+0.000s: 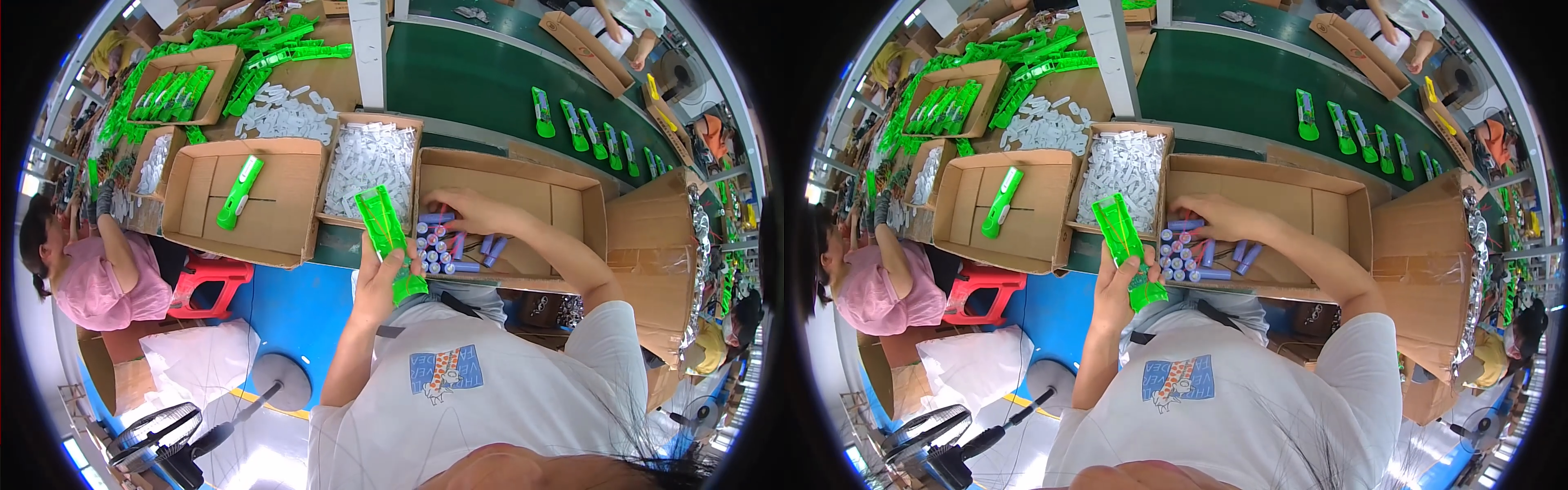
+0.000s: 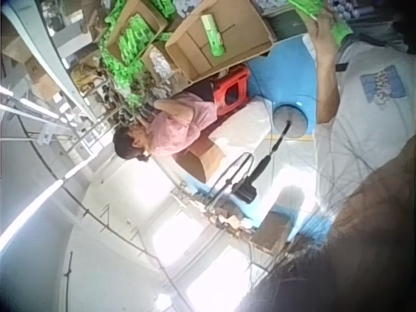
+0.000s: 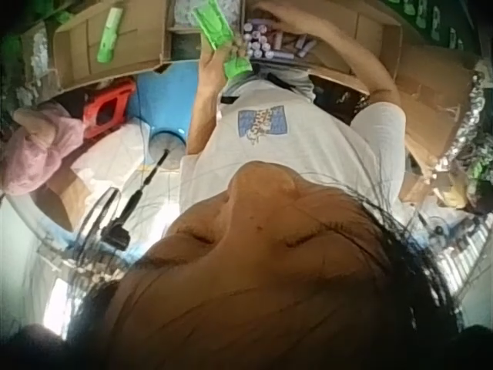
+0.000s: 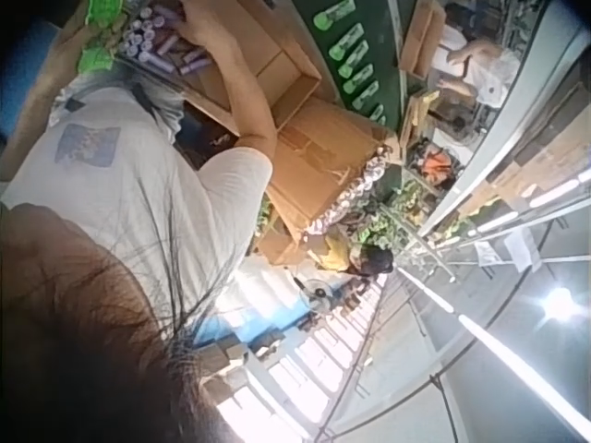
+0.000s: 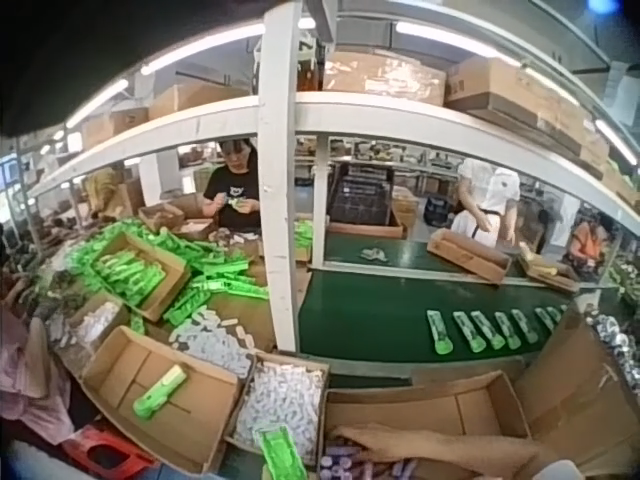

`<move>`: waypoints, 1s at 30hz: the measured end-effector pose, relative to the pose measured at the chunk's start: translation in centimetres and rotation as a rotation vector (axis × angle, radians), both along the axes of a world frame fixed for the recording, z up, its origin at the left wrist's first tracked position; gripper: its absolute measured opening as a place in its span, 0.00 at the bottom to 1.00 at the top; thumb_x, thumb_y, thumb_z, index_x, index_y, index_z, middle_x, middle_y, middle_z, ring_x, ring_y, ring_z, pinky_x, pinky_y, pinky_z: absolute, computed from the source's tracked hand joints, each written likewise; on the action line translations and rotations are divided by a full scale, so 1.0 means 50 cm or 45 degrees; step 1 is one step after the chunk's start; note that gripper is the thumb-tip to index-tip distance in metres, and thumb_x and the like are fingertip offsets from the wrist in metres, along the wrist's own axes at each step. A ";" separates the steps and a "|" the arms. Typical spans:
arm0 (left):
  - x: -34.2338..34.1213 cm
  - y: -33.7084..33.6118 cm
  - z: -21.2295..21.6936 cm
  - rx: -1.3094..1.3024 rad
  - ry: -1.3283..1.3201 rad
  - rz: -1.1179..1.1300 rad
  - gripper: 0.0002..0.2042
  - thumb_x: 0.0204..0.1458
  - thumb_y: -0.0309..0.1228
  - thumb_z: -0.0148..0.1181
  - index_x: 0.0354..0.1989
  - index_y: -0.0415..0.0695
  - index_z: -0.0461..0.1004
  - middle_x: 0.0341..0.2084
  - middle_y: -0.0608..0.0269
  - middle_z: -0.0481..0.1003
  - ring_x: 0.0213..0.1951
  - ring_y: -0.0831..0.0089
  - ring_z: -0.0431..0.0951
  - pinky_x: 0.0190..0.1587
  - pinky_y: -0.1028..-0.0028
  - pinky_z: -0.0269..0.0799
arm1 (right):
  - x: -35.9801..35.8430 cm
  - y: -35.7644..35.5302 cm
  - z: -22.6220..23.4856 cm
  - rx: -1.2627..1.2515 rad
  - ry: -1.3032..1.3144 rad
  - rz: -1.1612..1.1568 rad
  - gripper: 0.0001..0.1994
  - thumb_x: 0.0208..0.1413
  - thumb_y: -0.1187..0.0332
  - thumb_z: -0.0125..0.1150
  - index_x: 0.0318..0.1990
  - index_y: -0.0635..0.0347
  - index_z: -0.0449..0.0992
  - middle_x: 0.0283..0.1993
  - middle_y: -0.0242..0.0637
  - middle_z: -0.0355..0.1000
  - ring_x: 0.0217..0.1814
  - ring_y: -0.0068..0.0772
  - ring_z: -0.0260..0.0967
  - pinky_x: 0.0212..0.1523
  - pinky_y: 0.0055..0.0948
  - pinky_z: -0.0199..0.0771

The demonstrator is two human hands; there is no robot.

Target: Assembling small battery-powered lights on a factory production line.

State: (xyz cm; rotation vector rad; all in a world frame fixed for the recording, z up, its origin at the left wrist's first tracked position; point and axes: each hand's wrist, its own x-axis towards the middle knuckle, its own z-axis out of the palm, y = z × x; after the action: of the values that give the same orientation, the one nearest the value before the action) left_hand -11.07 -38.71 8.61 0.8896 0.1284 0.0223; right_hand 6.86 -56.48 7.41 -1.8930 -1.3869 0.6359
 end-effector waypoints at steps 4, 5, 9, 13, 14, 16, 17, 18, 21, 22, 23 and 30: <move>-0.013 -0.009 -0.001 0.025 0.013 -0.040 0.17 0.60 0.21 0.43 0.56 0.43 0.53 0.38 0.57 0.68 0.33 0.70 0.71 0.38 0.67 0.74 | -0.003 0.005 0.003 -0.121 -0.110 -0.330 0.14 0.49 0.76 0.64 0.45 0.61 0.74 0.44 0.38 0.72 0.44 0.35 0.72 0.42 0.33 0.74; -0.012 -0.014 -0.010 0.088 -0.008 -0.024 0.17 0.59 0.20 0.43 0.56 0.43 0.52 0.38 0.57 0.68 0.33 0.70 0.71 0.37 0.68 0.74 | -0.014 0.006 0.028 -0.012 0.054 -0.549 0.13 0.49 0.76 0.64 0.44 0.61 0.74 0.43 0.35 0.72 0.43 0.29 0.72 0.39 0.30 0.75; 0.002 -0.046 0.000 0.371 -0.051 0.054 0.18 0.59 0.19 0.43 0.57 0.43 0.52 0.36 0.58 0.69 0.34 0.73 0.72 0.37 0.72 0.73 | -0.061 0.021 0.097 0.243 0.923 -0.422 0.19 0.53 0.72 0.66 0.51 0.61 0.67 0.39 0.29 0.71 0.41 0.19 0.70 0.39 0.22 0.75; 0.017 -0.055 -0.028 0.779 -0.145 0.134 0.23 0.56 0.14 0.42 0.59 0.42 0.47 0.43 0.58 0.64 0.37 0.77 0.70 0.38 0.76 0.71 | -0.068 0.051 0.120 0.052 0.913 -0.299 0.15 0.48 0.70 0.72 0.39 0.62 0.71 0.34 0.31 0.72 0.33 0.18 0.70 0.31 0.19 0.72; 0.019 -0.054 -0.027 0.779 -0.144 0.139 0.23 0.56 0.14 0.42 0.59 0.42 0.47 0.43 0.58 0.64 0.37 0.77 0.70 0.38 0.76 0.71 | -0.063 0.057 0.126 -0.015 0.890 -0.309 0.15 0.47 0.67 0.73 0.36 0.62 0.71 0.30 0.32 0.72 0.27 0.18 0.70 0.24 0.18 0.71; 0.020 -0.049 -0.022 0.667 -0.070 0.075 0.33 0.55 0.19 0.47 0.67 0.39 0.39 0.51 0.50 0.62 0.50 0.64 0.67 0.54 0.67 0.65 | -0.057 0.075 0.132 -0.052 0.908 -0.336 0.17 0.45 0.65 0.76 0.30 0.61 0.69 0.26 0.32 0.69 0.25 0.18 0.69 0.23 0.18 0.70; 0.021 -0.045 -0.019 0.664 -0.068 0.080 0.33 0.55 0.19 0.47 0.67 0.39 0.39 0.51 0.50 0.62 0.50 0.64 0.67 0.54 0.67 0.65 | -0.052 0.082 0.120 0.002 0.869 -0.332 0.19 0.44 0.65 0.76 0.28 0.60 0.67 0.25 0.30 0.68 0.25 0.18 0.68 0.23 0.18 0.71; 0.021 -0.040 -0.016 0.650 -0.086 0.083 0.32 0.56 0.20 0.49 0.67 0.39 0.40 0.50 0.51 0.63 0.49 0.66 0.68 0.52 0.68 0.66 | -0.048 0.090 0.110 0.054 0.831 -0.326 0.20 0.43 0.64 0.77 0.26 0.58 0.64 0.24 0.29 0.66 0.24 0.17 0.68 0.23 0.18 0.71; 0.025 -0.022 -0.001 0.551 -0.122 0.116 0.30 0.57 0.23 0.52 0.65 0.40 0.43 0.47 0.55 0.64 0.46 0.71 0.68 0.48 0.71 0.68 | -0.039 0.119 0.092 0.173 0.643 -0.229 0.24 0.42 0.63 0.78 0.24 0.56 0.60 0.23 0.27 0.64 0.25 0.17 0.67 0.23 0.19 0.70; 0.019 -0.016 0.005 0.474 -0.143 0.128 0.29 0.58 0.25 0.54 0.64 0.41 0.46 0.45 0.57 0.65 0.44 0.75 0.68 0.45 0.74 0.69 | -0.032 0.129 0.104 0.031 0.769 -0.171 0.24 0.41 0.62 0.78 0.24 0.55 0.60 0.24 0.27 0.64 0.27 0.17 0.67 0.24 0.19 0.70; 0.018 -0.015 0.011 0.356 -0.136 0.141 0.24 0.59 0.29 0.55 0.59 0.41 0.51 0.40 0.60 0.68 0.37 0.79 0.70 0.38 0.78 0.70 | -0.008 0.136 0.120 -0.111 0.884 -0.118 0.24 0.41 0.62 0.78 0.24 0.55 0.60 0.26 0.27 0.65 0.29 0.17 0.67 0.26 0.20 0.70; -0.002 0.030 0.006 0.857 0.142 0.073 0.20 0.55 0.36 0.62 0.47 0.36 0.62 0.30 0.51 0.74 0.31 0.70 0.77 0.34 0.70 0.71 | -0.015 0.198 0.121 -0.103 0.573 -0.024 0.28 0.66 0.50 0.40 0.27 0.65 0.77 0.25 0.38 0.72 0.32 0.28 0.68 0.37 0.29 0.67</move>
State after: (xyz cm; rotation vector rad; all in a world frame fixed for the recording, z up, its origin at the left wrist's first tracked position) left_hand -11.15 -37.21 8.93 1.5602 0.2587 0.0721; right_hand 6.12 -46.60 13.45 -1.6843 -1.0639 1.0468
